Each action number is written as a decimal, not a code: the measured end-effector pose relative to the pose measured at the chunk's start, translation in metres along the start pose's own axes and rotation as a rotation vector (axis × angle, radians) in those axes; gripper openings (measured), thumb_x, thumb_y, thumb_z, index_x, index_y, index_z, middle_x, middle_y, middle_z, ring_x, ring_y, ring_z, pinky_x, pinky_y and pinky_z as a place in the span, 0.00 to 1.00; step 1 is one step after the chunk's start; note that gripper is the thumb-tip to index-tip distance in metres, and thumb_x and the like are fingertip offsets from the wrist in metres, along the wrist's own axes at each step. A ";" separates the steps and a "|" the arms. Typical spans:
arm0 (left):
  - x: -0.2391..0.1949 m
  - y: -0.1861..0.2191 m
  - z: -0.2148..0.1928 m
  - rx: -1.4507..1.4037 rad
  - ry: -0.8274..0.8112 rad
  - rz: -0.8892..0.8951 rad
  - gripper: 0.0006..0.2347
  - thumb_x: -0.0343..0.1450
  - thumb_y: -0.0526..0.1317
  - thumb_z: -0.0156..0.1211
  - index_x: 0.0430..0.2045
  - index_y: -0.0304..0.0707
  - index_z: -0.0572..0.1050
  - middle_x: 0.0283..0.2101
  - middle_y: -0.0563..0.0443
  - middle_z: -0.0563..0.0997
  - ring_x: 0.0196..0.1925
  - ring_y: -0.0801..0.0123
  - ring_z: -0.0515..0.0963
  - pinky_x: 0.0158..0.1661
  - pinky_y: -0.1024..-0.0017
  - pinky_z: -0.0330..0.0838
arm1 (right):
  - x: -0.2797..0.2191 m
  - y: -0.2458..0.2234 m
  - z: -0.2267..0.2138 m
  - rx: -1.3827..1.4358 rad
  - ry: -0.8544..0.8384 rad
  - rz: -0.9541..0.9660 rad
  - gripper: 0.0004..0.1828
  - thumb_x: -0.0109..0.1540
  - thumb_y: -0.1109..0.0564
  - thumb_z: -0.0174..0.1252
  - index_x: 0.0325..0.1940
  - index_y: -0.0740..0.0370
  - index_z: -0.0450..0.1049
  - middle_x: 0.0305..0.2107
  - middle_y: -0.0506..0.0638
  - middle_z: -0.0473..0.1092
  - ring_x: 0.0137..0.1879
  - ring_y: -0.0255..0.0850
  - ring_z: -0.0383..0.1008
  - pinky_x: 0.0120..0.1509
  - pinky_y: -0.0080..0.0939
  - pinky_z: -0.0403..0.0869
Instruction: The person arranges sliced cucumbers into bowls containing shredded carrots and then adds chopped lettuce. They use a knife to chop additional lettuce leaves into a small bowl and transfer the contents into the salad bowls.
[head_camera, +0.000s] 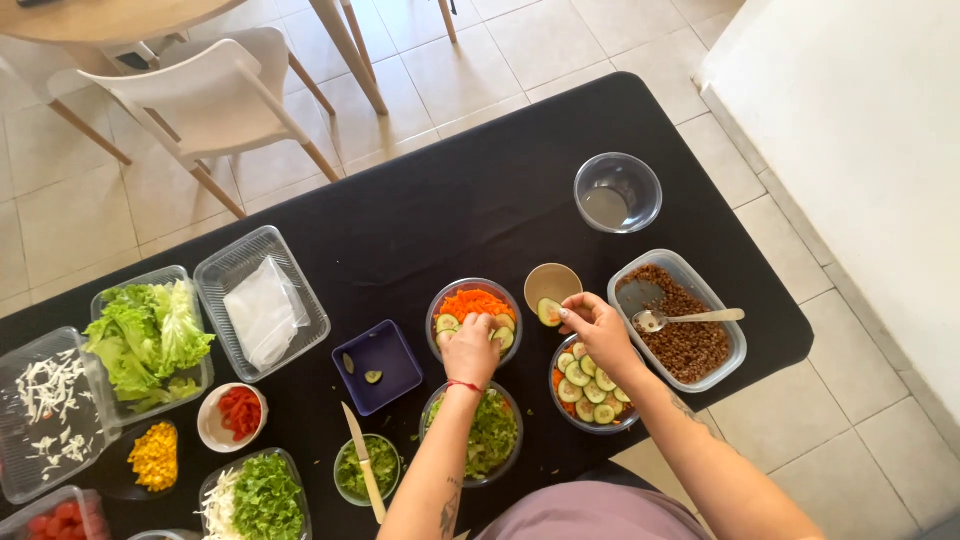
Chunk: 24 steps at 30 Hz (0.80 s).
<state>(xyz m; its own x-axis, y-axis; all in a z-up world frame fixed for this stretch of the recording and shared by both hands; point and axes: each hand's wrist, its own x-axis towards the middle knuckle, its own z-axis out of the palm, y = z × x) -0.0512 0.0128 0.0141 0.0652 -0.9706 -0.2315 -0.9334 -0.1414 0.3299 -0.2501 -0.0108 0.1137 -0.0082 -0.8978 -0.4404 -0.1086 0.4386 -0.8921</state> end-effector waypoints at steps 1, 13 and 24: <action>-0.001 0.000 -0.006 0.002 0.002 -0.001 0.09 0.61 0.46 0.59 0.32 0.61 0.69 0.37 0.67 0.68 0.36 0.70 0.79 0.43 0.66 0.59 | 0.004 0.004 -0.001 0.001 -0.002 -0.001 0.10 0.57 0.58 0.60 0.41 0.62 0.72 0.32 0.54 0.75 0.32 0.39 0.75 0.32 0.34 0.75; -0.023 0.004 -0.116 -0.650 -0.177 -0.240 0.12 0.59 0.60 0.59 0.35 0.77 0.76 0.39 0.70 0.80 0.49 0.66 0.77 0.47 0.69 0.67 | 0.001 -0.011 0.042 -0.090 -0.243 -0.095 0.09 0.55 0.56 0.62 0.38 0.58 0.73 0.29 0.51 0.76 0.32 0.36 0.76 0.29 0.26 0.69; -0.037 -0.024 -0.117 -0.243 -0.075 -0.328 0.08 0.65 0.50 0.54 0.35 0.67 0.76 0.38 0.71 0.80 0.47 0.72 0.78 0.49 0.68 0.61 | 0.018 0.006 0.071 -0.923 -0.263 -0.487 0.06 0.56 0.56 0.56 0.36 0.47 0.74 0.29 0.45 0.76 0.40 0.45 0.76 0.44 0.42 0.73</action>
<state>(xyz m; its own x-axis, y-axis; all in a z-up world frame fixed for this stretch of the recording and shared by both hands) 0.0103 0.0290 0.1221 0.3112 -0.8510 -0.4230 -0.7563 -0.4913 0.4320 -0.1802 -0.0212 0.0935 0.4410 -0.8824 -0.1642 -0.7516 -0.2630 -0.6050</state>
